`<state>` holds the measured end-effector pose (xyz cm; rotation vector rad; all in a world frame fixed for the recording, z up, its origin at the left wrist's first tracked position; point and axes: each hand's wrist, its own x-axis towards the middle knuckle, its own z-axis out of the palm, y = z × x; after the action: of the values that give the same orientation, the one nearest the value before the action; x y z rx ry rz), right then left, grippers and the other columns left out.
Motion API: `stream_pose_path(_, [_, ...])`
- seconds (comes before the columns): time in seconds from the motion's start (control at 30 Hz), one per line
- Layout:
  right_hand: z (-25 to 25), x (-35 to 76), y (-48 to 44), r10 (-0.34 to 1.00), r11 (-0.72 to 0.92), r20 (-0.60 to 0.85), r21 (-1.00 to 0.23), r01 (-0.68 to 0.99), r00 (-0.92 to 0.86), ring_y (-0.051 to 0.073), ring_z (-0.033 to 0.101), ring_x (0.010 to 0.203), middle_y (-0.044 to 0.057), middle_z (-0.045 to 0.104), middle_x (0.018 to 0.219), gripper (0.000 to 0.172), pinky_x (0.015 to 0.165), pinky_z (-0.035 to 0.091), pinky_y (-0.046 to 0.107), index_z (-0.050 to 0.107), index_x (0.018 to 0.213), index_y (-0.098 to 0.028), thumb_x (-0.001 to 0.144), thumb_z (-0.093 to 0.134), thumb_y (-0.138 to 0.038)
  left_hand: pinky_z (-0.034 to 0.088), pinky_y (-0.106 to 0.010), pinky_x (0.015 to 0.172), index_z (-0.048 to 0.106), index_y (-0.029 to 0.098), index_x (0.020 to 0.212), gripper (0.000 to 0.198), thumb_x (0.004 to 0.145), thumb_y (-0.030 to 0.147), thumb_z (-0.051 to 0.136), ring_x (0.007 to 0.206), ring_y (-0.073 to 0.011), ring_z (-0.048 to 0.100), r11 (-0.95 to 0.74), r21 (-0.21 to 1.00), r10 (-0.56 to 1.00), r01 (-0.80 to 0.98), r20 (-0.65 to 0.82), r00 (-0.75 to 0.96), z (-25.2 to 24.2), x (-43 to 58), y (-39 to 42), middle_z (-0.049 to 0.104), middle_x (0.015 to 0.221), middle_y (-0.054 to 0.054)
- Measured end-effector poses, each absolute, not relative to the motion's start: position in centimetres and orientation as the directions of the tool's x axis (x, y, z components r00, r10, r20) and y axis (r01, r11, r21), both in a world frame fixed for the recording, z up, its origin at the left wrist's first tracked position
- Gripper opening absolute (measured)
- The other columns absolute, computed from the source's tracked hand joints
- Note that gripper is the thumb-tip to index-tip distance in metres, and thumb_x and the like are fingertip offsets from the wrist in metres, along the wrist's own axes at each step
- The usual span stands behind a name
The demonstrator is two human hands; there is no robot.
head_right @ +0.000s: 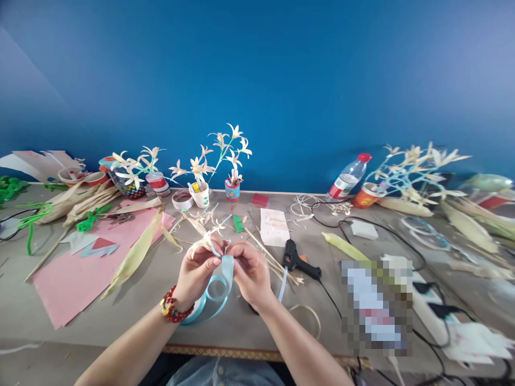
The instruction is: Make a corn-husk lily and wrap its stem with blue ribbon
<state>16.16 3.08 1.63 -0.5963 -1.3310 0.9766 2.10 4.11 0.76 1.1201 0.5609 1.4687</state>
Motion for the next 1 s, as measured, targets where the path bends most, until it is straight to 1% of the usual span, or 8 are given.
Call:
stream_pose_path(0.1, [1.4, 16.3, 3.0, 0.822, 0.557, 0.568, -0.817, -0.150, -0.039, 0.019, 0.058, 0.074, 0.004, 0.062, 0.078, 0.014, 0.071, 0.047, 0.030, 0.067, 0.083, -0.021, 0.090, 0.066, -0.034, 0.051, -0.034, 0.084, 0.072, 0.019, 0.073, 0.013, 0.073, 0.028, 0.081, 0.088, -0.0202, 0.061, -0.235, 0.842, 0.944, -0.486, 0.317, 0.093, 0.6, 2.1, 4.1, 0.064, 0.083, -0.003])
stream_pose_path(0.23, [0.9, 16.0, 2.9, 0.857, 0.504, 0.515, -0.833, -0.228, 0.013, 0.019, 0.059, 0.074, 0.005, 0.063, 0.078, 0.013, 0.068, 0.048, 0.031, 0.069, 0.080, -0.021, 0.087, 0.069, -0.033, 0.051, -0.031, 0.078, 0.070, 0.019, 0.073, 0.010, 0.076, 0.024, 0.079, 0.084, -0.0178, 0.060, -0.220, 0.812, 0.940, -0.541, 0.325, 0.106, 0.6, 2.1, 4.1, 0.063, 0.080, -0.002])
stream_pose_path(0.33, [0.7, 15.8, 3.0, 0.915, 0.382, 0.403, -0.859, -0.339, 0.009, 0.019, 0.058, 0.074, 0.005, 0.064, 0.079, 0.015, 0.064, 0.047, 0.029, 0.071, 0.077, -0.021, 0.082, 0.074, -0.035, 0.051, -0.029, 0.076, 0.070, 0.019, 0.074, 0.007, 0.078, 0.020, 0.076, 0.081, -0.0160, 0.059, -0.227, 0.804, 0.935, -0.549, 0.337, 0.108, 0.8, 2.1, 4.1, 0.062, 0.081, -0.002])
stream_pose_path(0.5, [1.2, 15.7, 3.1, 0.974, 0.076, 0.171, -0.863, -0.500, -0.148, 0.013, 0.054, 0.063, 0.001, 0.062, 0.072, 0.018, 0.061, 0.045, 0.024, 0.070, 0.067, -0.019, 0.078, 0.079, -0.030, 0.052, -0.031, 0.075, 0.070, 0.018, 0.074, 0.008, 0.079, 0.022, 0.075, 0.086, -0.0195, 0.060, -0.271, 0.822, 0.921, -0.500, 0.373, 0.113, 1.0, 1.8, 3.9, 0.061, 0.081, -0.004])
stream_pose_path(0.63, [1.7, 15.7, 3.2, 0.970, -0.049, 0.095, -0.825, -0.564, -0.224, 0.012, 0.055, 0.059, 0.000, 0.063, 0.069, 0.017, 0.060, 0.045, 0.023, 0.071, 0.066, -0.019, 0.071, 0.084, -0.029, 0.052, -0.031, 0.074, 0.069, 0.018, 0.074, 0.009, 0.081, 0.022, 0.073, 0.084, -0.0191, 0.059, -0.279, 0.826, 0.913, -0.489, 0.387, 0.131, 1.0, 1.7, 3.8, 0.060, 0.080, -0.005])
stream_pose_path(0.7, [1.9, 15.7, 3.2, 0.968, -0.062, 0.090, -0.819, -0.570, -0.234, 0.012, 0.056, 0.059, 0.000, 0.064, 0.068, 0.016, 0.059, 0.045, 0.023, 0.072, 0.068, -0.019, 0.070, 0.085, -0.029, 0.052, -0.030, 0.070, 0.068, 0.018, 0.074, 0.010, 0.082, 0.023, 0.072, 0.083, -0.0191, 0.058, -0.254, 0.830, 0.920, -0.498, 0.365, 0.140, 1.0, 1.7, 3.8, 0.059, 0.080, -0.005])
stream_pose_path(0.8, [1.9, 15.8, 3.2, 0.967, -0.024, 0.117, -0.840, -0.542, -0.225, 0.012, 0.056, 0.062, 0.000, 0.064, 0.069, 0.015, 0.061, 0.046, 0.023, 0.073, 0.072, -0.019, 0.071, 0.085, -0.027, 0.051, -0.027, 0.064, 0.067, 0.019, 0.076, 0.008, 0.084, 0.022, 0.070, 0.082, -0.0187, 0.059, -0.239, 0.835, 0.924, -0.495, 0.352, 0.149, 1.0, 1.7, 3.8, 0.059, 0.080, -0.004])
stream_pose_path(1.0, [1.6, 15.9, 3.1, 0.961, 0.067, 0.196, -0.849, -0.523, -0.195, 0.012, 0.057, 0.066, 0.000, 0.064, 0.074, 0.014, 0.064, 0.046, 0.023, 0.070, 0.074, -0.020, 0.075, 0.082, -0.027, 0.050, -0.030, 0.077, 0.070, 0.018, 0.075, 0.011, 0.086, 0.020, 0.068, 0.089, -0.0192, 0.059, -0.309, 0.853, 0.899, -0.420, 0.406, 0.165, 1.3, 1.5, 3.8, 0.060, 0.079, -0.005])
